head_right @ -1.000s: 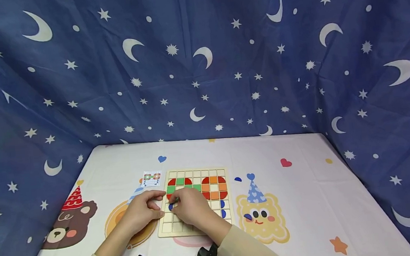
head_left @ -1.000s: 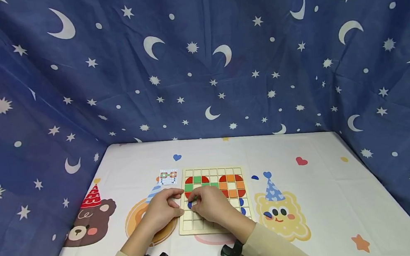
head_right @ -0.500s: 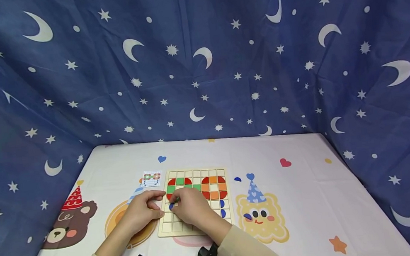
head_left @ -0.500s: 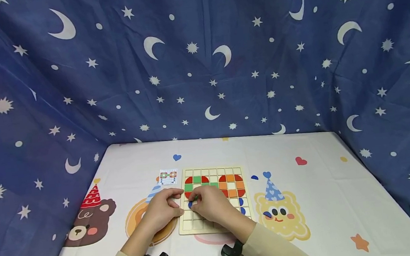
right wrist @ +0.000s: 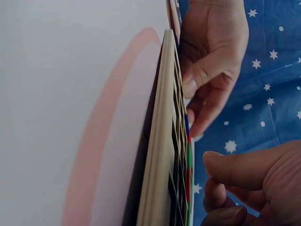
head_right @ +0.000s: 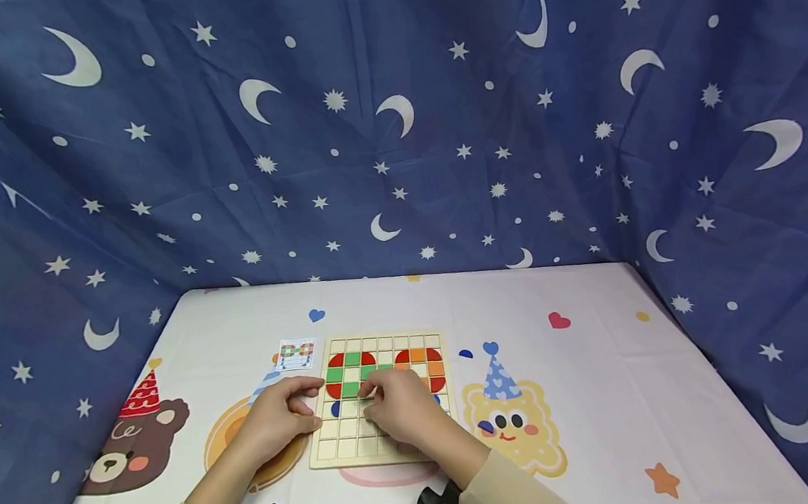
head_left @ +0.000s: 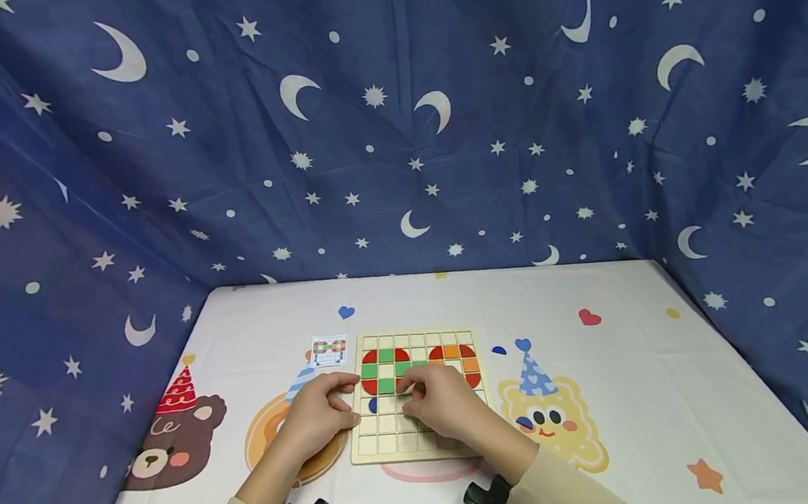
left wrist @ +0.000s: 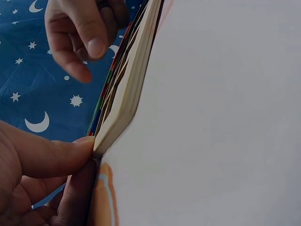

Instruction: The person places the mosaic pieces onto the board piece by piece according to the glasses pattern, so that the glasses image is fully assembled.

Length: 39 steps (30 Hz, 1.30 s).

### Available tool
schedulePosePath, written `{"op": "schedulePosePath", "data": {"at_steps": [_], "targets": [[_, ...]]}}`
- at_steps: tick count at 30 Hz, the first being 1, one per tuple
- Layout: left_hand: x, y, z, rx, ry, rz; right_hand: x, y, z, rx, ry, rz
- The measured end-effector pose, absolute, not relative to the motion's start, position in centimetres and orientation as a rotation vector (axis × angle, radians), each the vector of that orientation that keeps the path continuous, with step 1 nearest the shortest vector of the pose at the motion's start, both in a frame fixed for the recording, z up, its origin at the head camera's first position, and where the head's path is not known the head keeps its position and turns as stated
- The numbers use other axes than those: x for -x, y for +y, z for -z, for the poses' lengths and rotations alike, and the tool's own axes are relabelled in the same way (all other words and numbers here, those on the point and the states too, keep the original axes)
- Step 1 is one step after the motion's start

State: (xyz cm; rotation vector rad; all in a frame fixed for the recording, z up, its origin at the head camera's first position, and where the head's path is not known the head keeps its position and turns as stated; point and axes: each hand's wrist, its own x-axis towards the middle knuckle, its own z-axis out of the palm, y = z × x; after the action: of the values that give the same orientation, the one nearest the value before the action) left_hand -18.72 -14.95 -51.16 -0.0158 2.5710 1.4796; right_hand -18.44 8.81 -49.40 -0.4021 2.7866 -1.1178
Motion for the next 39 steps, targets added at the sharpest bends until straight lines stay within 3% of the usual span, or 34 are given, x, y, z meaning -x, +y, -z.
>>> {"op": "schedulePosePath", "data": {"at_steps": [15, 29, 39], "targets": [[18.8, -14.9, 51.4, 0.04, 2.555, -1.502, 17.7, 14.9, 48.6, 0.146, 2.842, 1.144], [19.0, -14.9, 51.7, 0.044, 2.568, -1.482, 20.5, 21.0, 49.1, -0.136, 2.891, 1.105], [19.0, -15.0, 51.6, 0.048, 2.566, -1.488, 22.4, 22.4, 50.5, -0.156, 2.913, 1.073]]}}
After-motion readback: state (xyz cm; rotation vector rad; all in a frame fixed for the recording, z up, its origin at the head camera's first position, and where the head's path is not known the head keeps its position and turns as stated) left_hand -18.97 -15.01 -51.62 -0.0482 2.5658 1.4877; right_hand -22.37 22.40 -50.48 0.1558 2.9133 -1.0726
